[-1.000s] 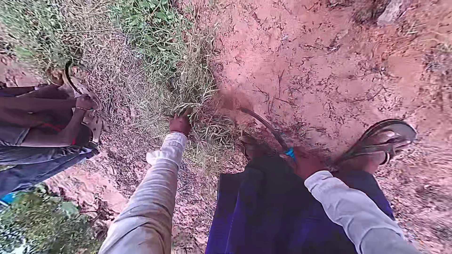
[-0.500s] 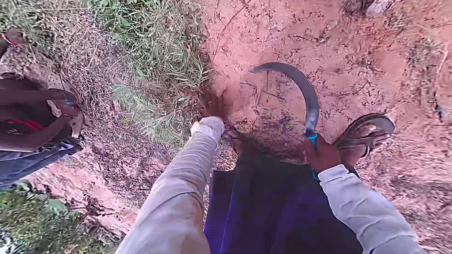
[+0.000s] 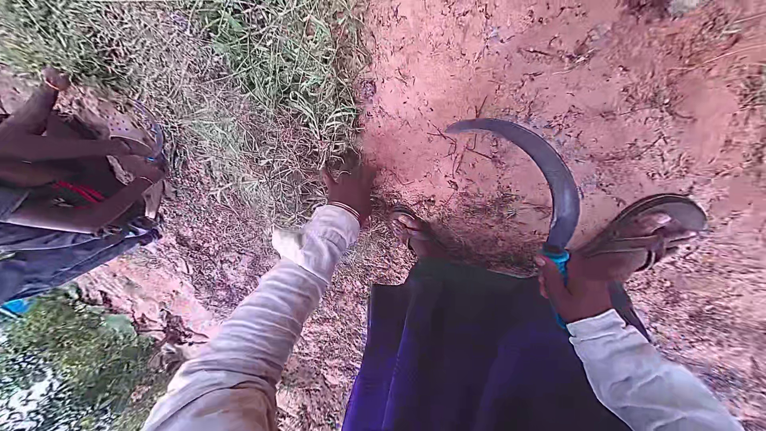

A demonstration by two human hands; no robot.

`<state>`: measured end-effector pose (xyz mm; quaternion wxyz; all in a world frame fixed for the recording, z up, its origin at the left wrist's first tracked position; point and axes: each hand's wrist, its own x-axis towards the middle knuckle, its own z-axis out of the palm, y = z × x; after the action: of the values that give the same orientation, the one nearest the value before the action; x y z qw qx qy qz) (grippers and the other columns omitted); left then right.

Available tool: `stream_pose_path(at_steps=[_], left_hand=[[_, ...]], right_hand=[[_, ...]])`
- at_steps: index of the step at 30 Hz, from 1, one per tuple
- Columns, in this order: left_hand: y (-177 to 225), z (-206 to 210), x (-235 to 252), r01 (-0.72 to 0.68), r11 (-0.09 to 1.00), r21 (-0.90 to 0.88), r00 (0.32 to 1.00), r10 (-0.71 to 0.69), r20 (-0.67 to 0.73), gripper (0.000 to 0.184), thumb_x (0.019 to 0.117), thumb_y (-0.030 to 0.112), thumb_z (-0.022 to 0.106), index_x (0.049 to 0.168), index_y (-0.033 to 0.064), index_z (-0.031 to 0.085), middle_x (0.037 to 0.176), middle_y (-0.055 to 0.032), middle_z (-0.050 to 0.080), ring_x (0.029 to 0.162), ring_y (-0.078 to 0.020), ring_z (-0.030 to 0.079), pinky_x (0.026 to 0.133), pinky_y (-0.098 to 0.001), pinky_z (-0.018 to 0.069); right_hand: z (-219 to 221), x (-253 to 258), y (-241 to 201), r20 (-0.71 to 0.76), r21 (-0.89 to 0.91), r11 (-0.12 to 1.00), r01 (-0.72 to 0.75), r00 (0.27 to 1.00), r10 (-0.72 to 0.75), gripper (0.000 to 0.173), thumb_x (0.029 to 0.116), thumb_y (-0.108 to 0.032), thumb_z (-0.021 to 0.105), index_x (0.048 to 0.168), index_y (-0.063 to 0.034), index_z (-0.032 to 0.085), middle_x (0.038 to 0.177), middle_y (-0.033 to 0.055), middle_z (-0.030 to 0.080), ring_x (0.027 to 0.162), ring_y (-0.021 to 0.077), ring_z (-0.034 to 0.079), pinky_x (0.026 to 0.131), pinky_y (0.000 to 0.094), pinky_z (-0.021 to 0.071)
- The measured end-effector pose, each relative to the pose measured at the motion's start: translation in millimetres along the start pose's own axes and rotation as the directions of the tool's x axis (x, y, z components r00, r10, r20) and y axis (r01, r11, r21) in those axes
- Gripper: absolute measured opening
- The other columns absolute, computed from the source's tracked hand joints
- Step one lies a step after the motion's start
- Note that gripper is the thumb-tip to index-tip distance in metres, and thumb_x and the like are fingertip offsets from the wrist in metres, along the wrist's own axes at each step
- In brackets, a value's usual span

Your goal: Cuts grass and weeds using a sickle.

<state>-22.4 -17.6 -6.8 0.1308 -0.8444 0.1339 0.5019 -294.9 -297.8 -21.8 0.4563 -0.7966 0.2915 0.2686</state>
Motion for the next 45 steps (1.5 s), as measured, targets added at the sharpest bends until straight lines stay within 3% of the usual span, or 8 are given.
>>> stream_pose_path(at_steps=[3, 7, 15, 17, 25, 32, 38, 45], left_hand=[[50.8, 39.9, 4.2, -0.032, 0.967, -0.255, 0.998, 0.016, -0.067, 0.028, 0.103, 0.023, 0.063, 0.113, -0.0012, 0.074, 0.131, -0.0234, 0.065, 0.127, -0.0448, 0.058, 0.106, -0.0633, 0.0456], [80.1, 105.0, 54.4, 0.334, 0.871, -0.362, 0.909, -0.196, 0.368, 0.053, 0.1074, 0.045, 0.052, 0.136, 0.002, 0.063, 0.139, -0.0259, 0.062, 0.132, -0.0431, 0.058, 0.108, -0.0646, 0.0452], [68.2, 81.2, 14.3, 0.085, 0.64, -0.764, 0.933, -0.32, -0.164, 0.03, 0.1059, 0.014, 0.055, 0.122, -0.0086, 0.066, 0.117, -0.0277, 0.07, 0.113, -0.0416, 0.068, 0.103, -0.0559, 0.0507], [45.8, 54.1, 1.3, 0.064, 0.627, -0.776, 0.926, -0.327, -0.188, 0.045, 0.1012, 0.005, 0.06, 0.142, -0.0102, 0.05, 0.134, -0.0319, 0.061, 0.126, -0.0431, 0.061, 0.111, -0.0519, 0.0464], [-12.4, -21.8, -17.5, -0.172, 0.62, -0.765, 0.981, 0.04, -0.188, 0.029, 0.1037, 0.0, 0.049, 0.126, -0.01, 0.065, 0.135, -0.0268, 0.064, 0.129, -0.0359, 0.061, 0.114, -0.0426, 0.0448], [-62.3, -9.6, -54.5, 0.015, 0.289, -0.957, 0.908, -0.404, -0.108, 0.045, 0.1055, 0.01, 0.054, 0.145, -0.0101, 0.049, 0.138, -0.0292, 0.062, 0.133, -0.0356, 0.059, 0.118, -0.0477, 0.041], [-102.8, 5.3, -71.2, 0.244, 0.313, -0.918, 0.96, -0.208, 0.185, 0.037, 0.1063, 0.007, 0.053, 0.141, -0.0072, 0.054, 0.138, -0.029, 0.061, 0.13, -0.0397, 0.06, 0.113, -0.0513, 0.0451], [-50.0, -78.5, 5.9, -0.127, 0.612, -0.78, 0.988, 0.147, -0.046, 0.039, 0.1077, 0.006, 0.043, 0.143, 0.002, 0.058, 0.15, -0.0197, 0.056, 0.139, -0.0362, 0.054, 0.118, -0.0516, 0.0403]], right_hand=[[4.8, 3.1, -3.9, 0.026, -0.013, 1.0, 0.008, 1.0, -0.008, 0.065, 0.1031, -0.044, 0.046, 0.112, 0.0182, 0.062, 0.071, 0.0234, 0.065, 0.056, 0.0334, 0.065, 0.056, 0.0509, 0.0551], [1.8, 10.8, -4.5, 0.025, -0.052, 0.998, 0.035, 0.999, -0.034, 0.066, 0.1032, -0.046, 0.046, 0.114, 0.0167, 0.062, 0.07, 0.0213, 0.065, 0.054, 0.0308, 0.065, 0.055, 0.0485, 0.055], [-9.3, 4.7, -14.6, -0.022, -0.071, 0.997, -0.008, 1.0, 0.006, 0.064, 0.1031, -0.043, 0.045, 0.115, 0.0174, 0.061, 0.068, 0.0201, 0.065, 0.051, 0.0286, 0.064, 0.051, 0.0476, 0.0544], [-11.9, 7.7, -34.3, -0.009, -0.011, 0.996, -0.092, 0.996, 0.092, 0.059, 0.1043, -0.037, 0.045, 0.118, 0.0179, 0.06, 0.068, 0.0183, 0.064, 0.051, 0.0263, 0.063, 0.053, 0.0462, 0.0549], [41.0, 126.8, -218.7, 0.002, 0.066, 0.91, -0.409, 0.912, 0.41, 0.051, 0.1098, -0.03, 0.048, 0.144, 0.0078, 0.046, 0.114, 0.0293, 0.067, 0.101, 0.0379, 0.068, 0.092, 0.0526, 0.0512], [128.3, 124.3, -423.5, 0.424, -0.367, 0.929, -0.051, 0.879, 0.216, 0.058, 0.1104, -0.031, 0.042, 0.155, 0.0036, 0.031, 0.139, 0.0245, 0.06, 0.13, 0.0343, 0.06, 0.109, 0.0487, 0.0449], [58.3, 96.8, -415.6, 0.477, -0.594, 0.79, 0.151, 0.857, 0.195, 0.055, 0.1118, -0.033, 0.038, 0.153, 0.0041, 0.034, 0.138, 0.0271, 0.059, 0.128, 0.0397, 0.06, 0.107, 0.0529, 0.0453], [-48.2, 103.9, -291.2, 0.205, -0.672, 0.729, 0.134, 0.979, 0.01, 0.048, 0.1041, -0.024, 0.057, 0.136, 0.0121, 0.054, 0.116, 0.0358, 0.067, 0.104, 0.0548, 0.067, 0.087, 0.0686, 0.0498]])
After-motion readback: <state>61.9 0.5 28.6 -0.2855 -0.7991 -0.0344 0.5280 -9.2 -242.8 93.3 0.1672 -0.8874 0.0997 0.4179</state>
